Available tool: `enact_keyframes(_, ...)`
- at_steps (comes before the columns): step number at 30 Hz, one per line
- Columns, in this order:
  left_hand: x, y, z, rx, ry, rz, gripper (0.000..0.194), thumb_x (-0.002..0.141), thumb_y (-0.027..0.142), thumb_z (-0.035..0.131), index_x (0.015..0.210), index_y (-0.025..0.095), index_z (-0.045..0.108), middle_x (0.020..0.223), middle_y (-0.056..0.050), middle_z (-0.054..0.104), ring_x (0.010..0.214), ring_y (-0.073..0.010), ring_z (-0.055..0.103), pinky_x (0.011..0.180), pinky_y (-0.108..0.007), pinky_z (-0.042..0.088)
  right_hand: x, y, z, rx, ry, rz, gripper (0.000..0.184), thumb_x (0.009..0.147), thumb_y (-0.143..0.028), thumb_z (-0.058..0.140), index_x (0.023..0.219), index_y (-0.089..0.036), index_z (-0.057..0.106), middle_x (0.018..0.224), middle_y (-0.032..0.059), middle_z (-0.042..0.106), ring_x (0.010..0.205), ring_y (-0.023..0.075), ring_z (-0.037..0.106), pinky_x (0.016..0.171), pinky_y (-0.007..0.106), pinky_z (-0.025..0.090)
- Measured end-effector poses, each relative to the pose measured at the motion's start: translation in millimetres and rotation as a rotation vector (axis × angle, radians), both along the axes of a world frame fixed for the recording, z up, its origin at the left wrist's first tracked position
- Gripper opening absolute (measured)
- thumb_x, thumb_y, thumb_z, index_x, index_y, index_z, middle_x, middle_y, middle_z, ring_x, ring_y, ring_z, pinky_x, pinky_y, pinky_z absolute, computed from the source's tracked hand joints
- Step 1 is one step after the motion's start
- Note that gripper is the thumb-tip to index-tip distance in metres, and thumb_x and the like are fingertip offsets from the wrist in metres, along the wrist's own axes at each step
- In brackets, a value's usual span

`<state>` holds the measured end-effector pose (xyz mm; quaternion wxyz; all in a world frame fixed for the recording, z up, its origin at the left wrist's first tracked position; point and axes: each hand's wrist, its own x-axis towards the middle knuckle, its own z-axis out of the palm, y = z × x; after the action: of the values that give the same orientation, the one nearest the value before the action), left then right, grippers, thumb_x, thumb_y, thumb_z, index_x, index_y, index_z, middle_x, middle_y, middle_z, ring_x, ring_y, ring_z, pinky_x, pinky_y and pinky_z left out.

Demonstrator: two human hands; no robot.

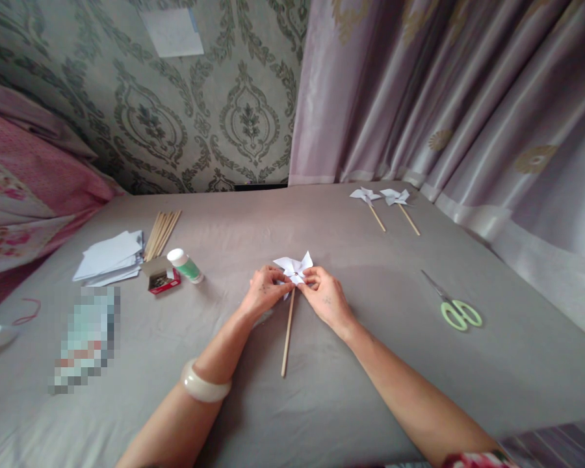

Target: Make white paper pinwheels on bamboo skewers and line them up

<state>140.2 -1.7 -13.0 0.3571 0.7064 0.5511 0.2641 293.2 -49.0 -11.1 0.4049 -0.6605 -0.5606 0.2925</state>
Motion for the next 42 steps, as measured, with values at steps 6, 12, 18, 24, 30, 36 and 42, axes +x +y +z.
enact_keyframes(6, -1.0, 0.4, -0.6, -0.013, -0.007, -0.009, 0.026, 0.070, 0.040, 0.067, 0.078, 0.017, 0.074, 0.089, -0.003, 0.063, 0.078, -0.0148, 0.056, 0.065, -0.023, 0.044, -1.6, 2.7, -4.1, 0.019, 0.085, -0.021, 0.025, 0.074, -0.025, 0.063, 0.097, -0.018, 0.058, 0.083, 0.0043, 0.073, 0.061, 0.0133, 0.063, 0.062, 0.024, 0.046)
enact_keyframes(12, -0.8, -0.3, 2.8, -0.038, -0.066, 0.009, 0.026, 0.070, 0.041, 0.066, 0.073, 0.017, 0.073, 0.088, -0.002, 0.061, 0.072, -0.0126, 0.054, 0.060, -0.022, 0.041, -0.6, 0.5, 3.1, 0.005, 0.050, -0.015, 0.022, 0.075, -0.025, 0.062, 0.096, -0.018, 0.059, 0.084, 0.0048, 0.072, 0.061, 0.0138, 0.063, 0.062, 0.025, 0.047)
enact_keyframes(18, -0.5, -0.1, 4.2, -0.027, -0.146, 0.020, 0.022, 0.072, 0.036, 0.062, 0.068, 0.016, 0.070, 0.080, -0.002, 0.060, 0.071, -0.0132, 0.054, 0.060, -0.023, 0.041, 4.0, -7.4, 20.7, 0.106, -0.212, -0.102, 0.016, 0.081, -0.025, 0.055, 0.094, -0.019, 0.062, 0.090, 0.0065, 0.070, 0.069, 0.0163, 0.063, 0.069, 0.029, 0.047)
enact_keyframes(24, -0.6, -0.1, 0.6, 0.058, 0.002, 0.043, 0.020, 0.072, 0.033, 0.064, 0.080, 0.017, 0.072, 0.076, -0.001, 0.060, 0.074, -0.0142, 0.053, 0.065, -0.024, 0.042, 1.6, -6.0, 15.7, -0.020, -0.372, 0.033, 0.013, 0.083, -0.026, 0.058, 0.088, -0.019, 0.067, 0.089, 0.0055, 0.068, 0.077, 0.0168, 0.063, 0.072, 0.026, 0.045)
enact_keyframes(30, 0.0, -3.1, 1.7, 0.106, 0.110, 0.024, 0.021, 0.074, 0.033, 0.065, 0.089, 0.020, 0.074, 0.090, -0.004, 0.061, 0.084, -0.0176, 0.054, 0.078, -0.030, 0.042, -4.0, -4.2, 10.7, -0.067, -0.493, 0.070, 0.017, 0.087, -0.031, 0.057, 0.093, -0.019, 0.068, 0.094, 0.0077, 0.065, 0.086, 0.0187, 0.063, 0.074, 0.025, 0.044)
enact_keyframes(36, 2.5, -2.8, 0.2, 0.103, 0.152, 0.036, 0.020, 0.076, 0.034, 0.065, 0.088, 0.021, 0.074, 0.096, -0.006, 0.063, 0.093, -0.0208, 0.055, 0.085, -0.034, 0.041, -5.1, -1.6, 9.7, -0.066, -0.509, 0.088, 0.019, 0.090, -0.031, 0.053, 0.090, -0.018, 0.067, 0.094, 0.0081, 0.065, 0.085, 0.0189, 0.062, 0.074, 0.026, 0.043)
enact_keyframes(42, 6.2, -2.6, 4.1, 0.089, 0.199, 0.054, 0.021, 0.078, 0.037, 0.064, 0.086, 0.021, 0.075, 0.100, -0.007, 0.065, 0.095, -0.0229, 0.057, 0.086, -0.035, 0.041, -4.4, 0.4, 8.1, -0.081, -0.521, 0.085, 0.021, 0.092, -0.032, 0.050, 0.088, -0.018, 0.066, 0.094, 0.0086, 0.066, 0.085, 0.0189, 0.063, 0.073, 0.026, 0.042)
